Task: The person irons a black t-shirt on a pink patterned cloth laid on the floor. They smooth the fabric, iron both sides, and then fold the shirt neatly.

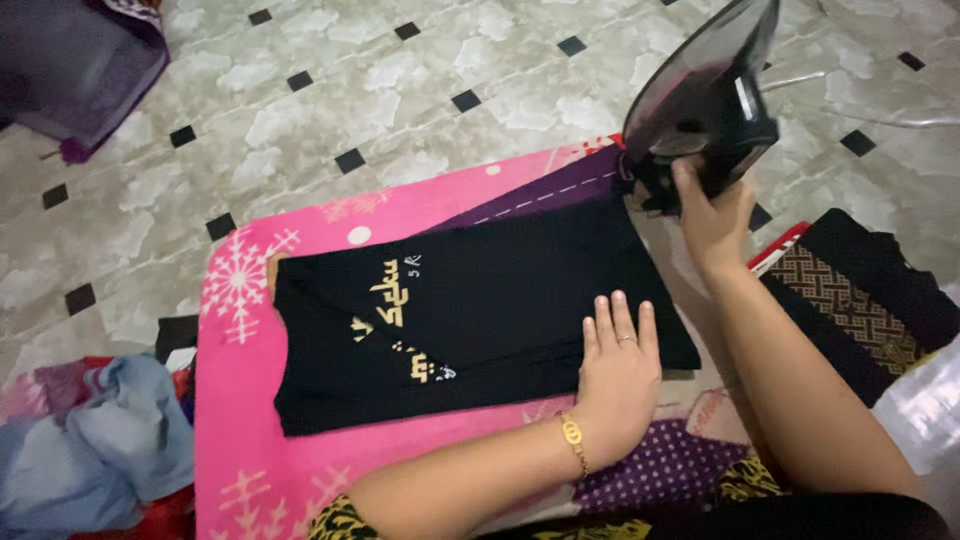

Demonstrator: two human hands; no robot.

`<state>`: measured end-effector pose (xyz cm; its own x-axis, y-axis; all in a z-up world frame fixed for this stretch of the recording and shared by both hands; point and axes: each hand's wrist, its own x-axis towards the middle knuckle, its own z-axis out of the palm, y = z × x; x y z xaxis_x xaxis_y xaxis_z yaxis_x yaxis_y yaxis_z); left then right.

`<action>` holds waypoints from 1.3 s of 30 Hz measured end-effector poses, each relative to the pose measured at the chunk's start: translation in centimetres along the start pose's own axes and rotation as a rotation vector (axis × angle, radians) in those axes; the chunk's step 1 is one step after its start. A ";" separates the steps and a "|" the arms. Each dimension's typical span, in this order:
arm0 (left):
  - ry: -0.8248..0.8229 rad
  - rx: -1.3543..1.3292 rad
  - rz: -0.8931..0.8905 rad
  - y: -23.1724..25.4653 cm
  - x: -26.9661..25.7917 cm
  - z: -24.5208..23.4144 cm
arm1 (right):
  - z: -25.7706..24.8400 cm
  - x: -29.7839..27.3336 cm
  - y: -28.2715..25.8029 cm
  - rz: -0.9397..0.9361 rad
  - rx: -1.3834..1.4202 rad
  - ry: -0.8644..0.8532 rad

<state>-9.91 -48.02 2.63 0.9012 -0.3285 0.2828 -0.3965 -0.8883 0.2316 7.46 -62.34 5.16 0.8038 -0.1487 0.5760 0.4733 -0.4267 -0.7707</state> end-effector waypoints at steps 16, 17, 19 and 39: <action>0.087 -0.053 0.001 -0.7 1.2 -0.8 | 1.0 -5.0 4.7 0.206 -0.721 -0.446; 0.069 -0.131 -0.004 -1.0 1.3 -1.4 | 1.5 -4.0 4.1 0.287 -0.680 -0.529; 0.034 -0.337 0.004 -2.2 1.3 -3.1 | 2.5 -1.6 2.7 0.446 -0.593 -0.701; 0.697 -1.159 -0.463 -20.5 -15.2 -11.5 | 29.9 -7.5 -19.6 0.150 -0.107 -0.840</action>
<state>-17.51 -21.08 4.26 0.8526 0.4373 0.2861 -0.3184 0.0007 0.9480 2.96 -26.17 7.77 0.8755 0.4812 0.0453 0.3385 -0.5436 -0.7680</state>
